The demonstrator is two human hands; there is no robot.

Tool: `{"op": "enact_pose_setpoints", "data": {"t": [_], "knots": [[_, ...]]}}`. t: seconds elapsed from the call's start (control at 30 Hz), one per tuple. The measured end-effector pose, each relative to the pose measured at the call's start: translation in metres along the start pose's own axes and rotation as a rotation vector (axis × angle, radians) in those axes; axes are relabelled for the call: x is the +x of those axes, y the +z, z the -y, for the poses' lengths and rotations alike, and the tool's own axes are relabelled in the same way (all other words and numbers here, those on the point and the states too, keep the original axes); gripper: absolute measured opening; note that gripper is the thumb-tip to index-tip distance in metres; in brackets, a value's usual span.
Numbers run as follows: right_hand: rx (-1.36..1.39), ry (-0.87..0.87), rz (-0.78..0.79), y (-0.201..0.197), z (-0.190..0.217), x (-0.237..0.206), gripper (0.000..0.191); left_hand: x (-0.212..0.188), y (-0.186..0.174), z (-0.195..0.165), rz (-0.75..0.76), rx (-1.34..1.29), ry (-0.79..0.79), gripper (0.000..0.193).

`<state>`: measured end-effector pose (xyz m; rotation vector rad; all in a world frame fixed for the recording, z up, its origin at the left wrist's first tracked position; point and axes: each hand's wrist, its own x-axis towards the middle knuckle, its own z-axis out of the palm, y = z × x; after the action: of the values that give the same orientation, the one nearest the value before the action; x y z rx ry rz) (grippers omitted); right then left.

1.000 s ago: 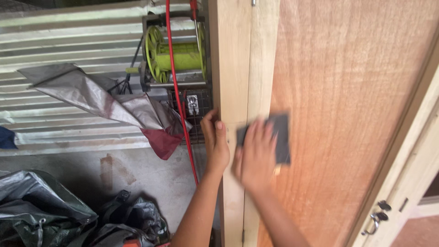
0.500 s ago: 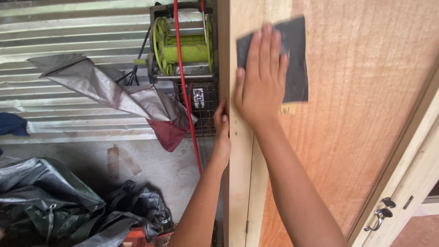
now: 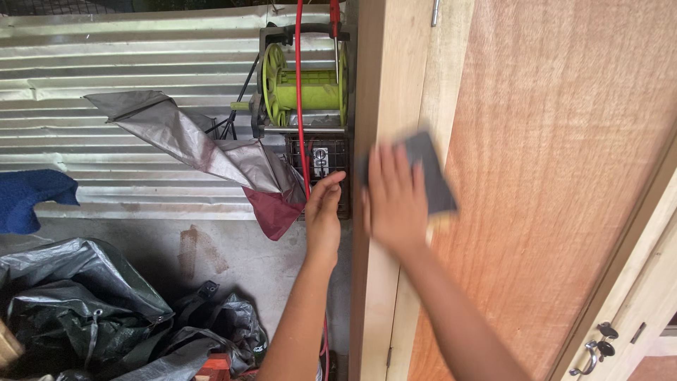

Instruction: The person sands the wooden frame and edges of an unfinished cabinet with a sheet of sandpaper, rubbing along the vertical stiles, panel edges and outer corners. They reposition the sandpaper in their hand and move around the cabinet to sand different sides and edges.

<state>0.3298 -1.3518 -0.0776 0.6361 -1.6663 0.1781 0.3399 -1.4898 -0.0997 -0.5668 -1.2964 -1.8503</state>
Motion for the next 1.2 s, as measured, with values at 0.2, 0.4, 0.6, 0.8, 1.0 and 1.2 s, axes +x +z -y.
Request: {"op": "enact_pose_setpoints", "data": {"t": [0.2, 0.4, 0.6, 0.8, 1.0, 1.2], "knots": [[0.033, 0.051, -0.119, -0.022, -0.016, 0.067, 0.070, -0.010, 0.000, 0.005, -0.062, 0.045, 0.071, 0.026], [0.045, 0.008, 0.101, -0.026, 0.044, -0.143, 0.065, -0.024, 0.009, 0.000, -0.060, 0.113, 0.065, 0.025], [0.028, 0.013, 0.016, -0.024, 0.019, -0.076, 0.066, -0.002, 0.019, -0.025, -0.058, 0.291, 0.317, 0.023], [0.070, 0.036, -0.188, -0.048, -0.003, 0.096, 0.068, 0.001, 0.023, -0.032, -0.050, 0.329, 0.319, 0.024], [0.087, 0.093, -0.056, -0.033, 0.009, 0.020, 0.071, -0.009, 0.032, -0.009, -0.152, 0.107, 0.244, 0.026], [0.071, -0.008, 0.241, -0.031, 0.053, -0.177, 0.073, -0.041, 0.037, 0.019, -0.148, 0.067, 0.195, 0.021]]}}
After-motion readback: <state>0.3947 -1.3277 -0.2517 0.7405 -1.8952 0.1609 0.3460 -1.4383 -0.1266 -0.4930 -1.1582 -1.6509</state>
